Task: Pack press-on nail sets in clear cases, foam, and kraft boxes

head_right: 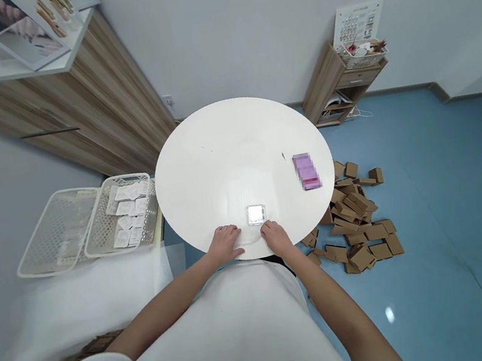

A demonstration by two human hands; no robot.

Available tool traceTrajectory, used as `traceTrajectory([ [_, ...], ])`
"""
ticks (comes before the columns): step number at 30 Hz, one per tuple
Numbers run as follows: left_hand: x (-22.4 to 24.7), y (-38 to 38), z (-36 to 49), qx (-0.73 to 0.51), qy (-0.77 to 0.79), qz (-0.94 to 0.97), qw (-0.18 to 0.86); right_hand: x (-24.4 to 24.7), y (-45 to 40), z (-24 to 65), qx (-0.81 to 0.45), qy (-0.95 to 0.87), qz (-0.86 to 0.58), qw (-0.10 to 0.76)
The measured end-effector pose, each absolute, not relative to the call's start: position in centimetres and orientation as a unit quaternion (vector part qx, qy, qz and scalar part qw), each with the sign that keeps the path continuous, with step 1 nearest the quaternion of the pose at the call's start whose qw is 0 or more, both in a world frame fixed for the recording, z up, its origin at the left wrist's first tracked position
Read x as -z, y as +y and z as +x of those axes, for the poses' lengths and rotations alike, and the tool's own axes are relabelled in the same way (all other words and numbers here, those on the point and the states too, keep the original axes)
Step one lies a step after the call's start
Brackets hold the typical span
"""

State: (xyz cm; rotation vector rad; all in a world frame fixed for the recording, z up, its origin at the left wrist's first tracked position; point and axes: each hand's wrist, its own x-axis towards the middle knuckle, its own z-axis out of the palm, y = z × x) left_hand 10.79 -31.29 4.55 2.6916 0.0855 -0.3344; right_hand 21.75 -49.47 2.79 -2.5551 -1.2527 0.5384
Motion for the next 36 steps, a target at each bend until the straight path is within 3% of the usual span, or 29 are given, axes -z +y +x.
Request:
traceTrajectory([
  [5, -3.7, -30.6, 10.2, 0.112, 0.026, 0.973, 0.199, -3.8, -50.4, 20.4, -0.196, -0.414, -0.865, 0.207],
  [12, -3.6, -29.9, 10.2, 0.105, 0.070, 0.949, 0.290, -3.1, -53.2, 19.6, -0.163, -0.377, -0.893, 0.186],
  [18, -4.1, -28.8, 11.2, 0.133, 0.152, 0.894, 0.401, -2.7, -53.5, 21.8, -0.204, -0.274, -0.907, 0.246],
  [21, -4.2, -28.6, 11.7, 0.139, 0.200, 0.874, 0.421, -2.7, -52.7, 23.1, -0.219, -0.235, -0.917, 0.236],
  [31, -3.2, -29.4, 13.2, 0.110, 0.251, 0.933, 0.232, -1.7, -50.9, 23.8, -0.217, -0.173, -0.947, 0.159],
  [36, -3.3, -29.5, 13.1, 0.076, 0.227, 0.949, 0.205, -1.2, -50.8, 23.0, -0.108, -0.210, -0.959, 0.159],
])
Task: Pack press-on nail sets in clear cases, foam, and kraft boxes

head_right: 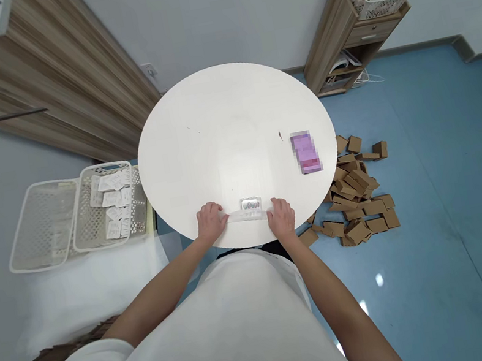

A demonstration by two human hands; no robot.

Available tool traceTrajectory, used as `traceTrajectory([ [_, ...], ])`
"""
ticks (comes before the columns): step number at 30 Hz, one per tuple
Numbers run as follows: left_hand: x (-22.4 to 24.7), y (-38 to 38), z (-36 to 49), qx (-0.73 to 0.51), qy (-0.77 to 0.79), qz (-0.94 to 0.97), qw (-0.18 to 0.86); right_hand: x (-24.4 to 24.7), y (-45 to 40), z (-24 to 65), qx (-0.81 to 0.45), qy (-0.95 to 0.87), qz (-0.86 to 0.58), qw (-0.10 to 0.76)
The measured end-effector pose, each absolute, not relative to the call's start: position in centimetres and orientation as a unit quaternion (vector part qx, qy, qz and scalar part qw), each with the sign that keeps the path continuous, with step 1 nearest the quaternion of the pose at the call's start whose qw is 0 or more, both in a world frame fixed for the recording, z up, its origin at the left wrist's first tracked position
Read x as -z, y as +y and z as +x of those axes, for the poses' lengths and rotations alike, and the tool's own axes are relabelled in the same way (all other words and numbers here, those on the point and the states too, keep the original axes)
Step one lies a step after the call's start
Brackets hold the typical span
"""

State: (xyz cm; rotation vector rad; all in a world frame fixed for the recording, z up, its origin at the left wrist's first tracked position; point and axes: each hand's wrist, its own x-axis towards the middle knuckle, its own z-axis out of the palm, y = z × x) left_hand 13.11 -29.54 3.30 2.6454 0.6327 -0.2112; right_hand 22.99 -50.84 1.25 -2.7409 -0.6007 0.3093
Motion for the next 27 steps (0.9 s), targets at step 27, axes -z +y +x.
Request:
traceTrajectory([
  [27, -3.1, -32.0, 15.7, 0.094, -0.068, 0.984, 0.135, -1.9, -49.2, 24.4, -0.163, -0.494, -0.844, 0.133],
])
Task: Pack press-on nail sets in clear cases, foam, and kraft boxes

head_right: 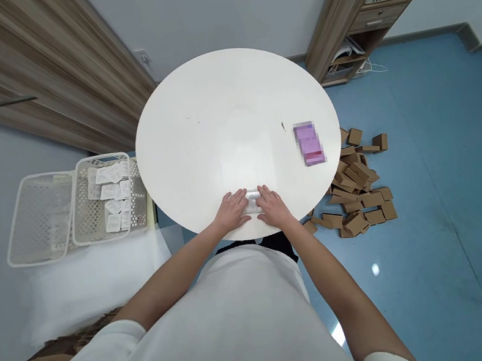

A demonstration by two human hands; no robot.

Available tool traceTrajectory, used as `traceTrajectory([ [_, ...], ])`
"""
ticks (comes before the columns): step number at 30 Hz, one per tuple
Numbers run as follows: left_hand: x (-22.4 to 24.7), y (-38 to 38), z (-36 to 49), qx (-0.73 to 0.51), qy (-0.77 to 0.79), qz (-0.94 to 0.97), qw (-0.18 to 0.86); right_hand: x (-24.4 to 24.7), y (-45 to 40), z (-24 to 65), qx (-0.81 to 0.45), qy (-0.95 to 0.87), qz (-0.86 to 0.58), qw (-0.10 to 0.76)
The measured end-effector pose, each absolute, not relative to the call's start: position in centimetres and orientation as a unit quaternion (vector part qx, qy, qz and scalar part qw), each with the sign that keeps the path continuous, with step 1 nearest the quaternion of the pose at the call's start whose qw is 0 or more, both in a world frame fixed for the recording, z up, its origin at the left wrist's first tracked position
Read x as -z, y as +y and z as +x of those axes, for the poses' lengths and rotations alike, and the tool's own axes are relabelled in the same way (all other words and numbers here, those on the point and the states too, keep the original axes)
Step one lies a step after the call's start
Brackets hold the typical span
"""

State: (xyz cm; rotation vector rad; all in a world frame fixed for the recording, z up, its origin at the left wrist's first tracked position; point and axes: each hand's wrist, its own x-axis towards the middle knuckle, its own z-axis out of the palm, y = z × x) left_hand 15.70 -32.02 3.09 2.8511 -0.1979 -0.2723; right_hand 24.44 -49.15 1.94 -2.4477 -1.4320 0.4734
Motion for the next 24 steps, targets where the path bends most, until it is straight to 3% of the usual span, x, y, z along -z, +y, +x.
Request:
traceTrajectory([
  [15, -4.8, -31.0, 12.8, 0.128, -0.152, 0.960, 0.197, -3.8, -49.5, 18.5, -0.218, -0.487, -0.835, 0.135],
  [24, -5.6, -30.4, 13.1, 0.131, -0.125, 0.964, 0.193, -5.4, -48.6, 19.4, -0.166, -0.472, -0.859, 0.111],
])
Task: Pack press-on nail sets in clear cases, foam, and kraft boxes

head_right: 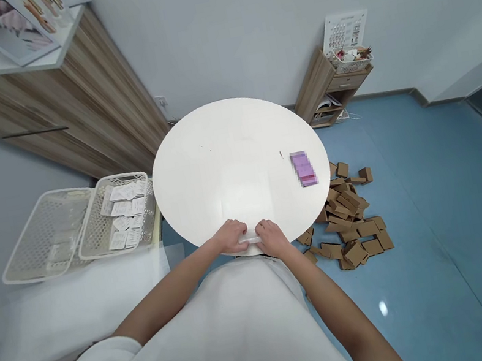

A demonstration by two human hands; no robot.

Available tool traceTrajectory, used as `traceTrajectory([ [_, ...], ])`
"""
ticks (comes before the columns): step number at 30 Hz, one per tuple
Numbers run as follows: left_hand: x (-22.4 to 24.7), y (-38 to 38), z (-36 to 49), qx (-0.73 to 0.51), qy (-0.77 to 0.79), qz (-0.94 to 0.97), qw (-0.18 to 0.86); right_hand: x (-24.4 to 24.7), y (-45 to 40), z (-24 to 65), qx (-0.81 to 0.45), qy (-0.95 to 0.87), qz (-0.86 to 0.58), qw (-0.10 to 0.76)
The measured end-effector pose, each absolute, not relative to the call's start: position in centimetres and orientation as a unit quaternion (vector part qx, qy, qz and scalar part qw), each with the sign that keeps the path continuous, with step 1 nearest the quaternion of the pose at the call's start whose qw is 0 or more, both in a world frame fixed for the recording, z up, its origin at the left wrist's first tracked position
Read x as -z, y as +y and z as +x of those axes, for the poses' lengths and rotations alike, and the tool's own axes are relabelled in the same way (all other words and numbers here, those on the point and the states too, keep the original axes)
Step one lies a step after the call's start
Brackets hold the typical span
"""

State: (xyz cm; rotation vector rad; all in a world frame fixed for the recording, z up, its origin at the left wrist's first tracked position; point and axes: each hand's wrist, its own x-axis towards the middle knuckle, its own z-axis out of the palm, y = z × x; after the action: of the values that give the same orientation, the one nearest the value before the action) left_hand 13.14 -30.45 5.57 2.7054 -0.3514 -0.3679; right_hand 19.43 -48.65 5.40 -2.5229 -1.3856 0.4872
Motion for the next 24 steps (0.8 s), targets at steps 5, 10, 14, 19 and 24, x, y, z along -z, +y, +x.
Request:
traceTrajectory([
  [5, -6.2, -30.1, 13.0, 0.054, -0.077, 0.974, 0.208, -5.9, -48.1, 20.9, -0.166, -0.464, -0.862, 0.119],
  [10, -6.0, -29.7, 13.9, 0.090, -0.029, 0.952, 0.291, -6.1, -47.1, 22.9, -0.183, -0.433, -0.872, 0.134],
  [14, -5.3, -29.1, 15.2, 0.140, 0.039, 0.921, 0.361, -5.8, -46.4, 24.3, -0.226, -0.404, -0.873, 0.151],
  [19, -4.4, -28.0, 16.9, 0.205, 0.141, 0.874, 0.417, -4.9, -46.5, 25.9, -0.293, -0.351, -0.863, 0.215],
  [24, -3.7, -26.8, 18.3, 0.265, 0.155, 0.874, 0.377, -3.8, -46.6, 27.3, -0.337, -0.304, -0.852, 0.260],
])
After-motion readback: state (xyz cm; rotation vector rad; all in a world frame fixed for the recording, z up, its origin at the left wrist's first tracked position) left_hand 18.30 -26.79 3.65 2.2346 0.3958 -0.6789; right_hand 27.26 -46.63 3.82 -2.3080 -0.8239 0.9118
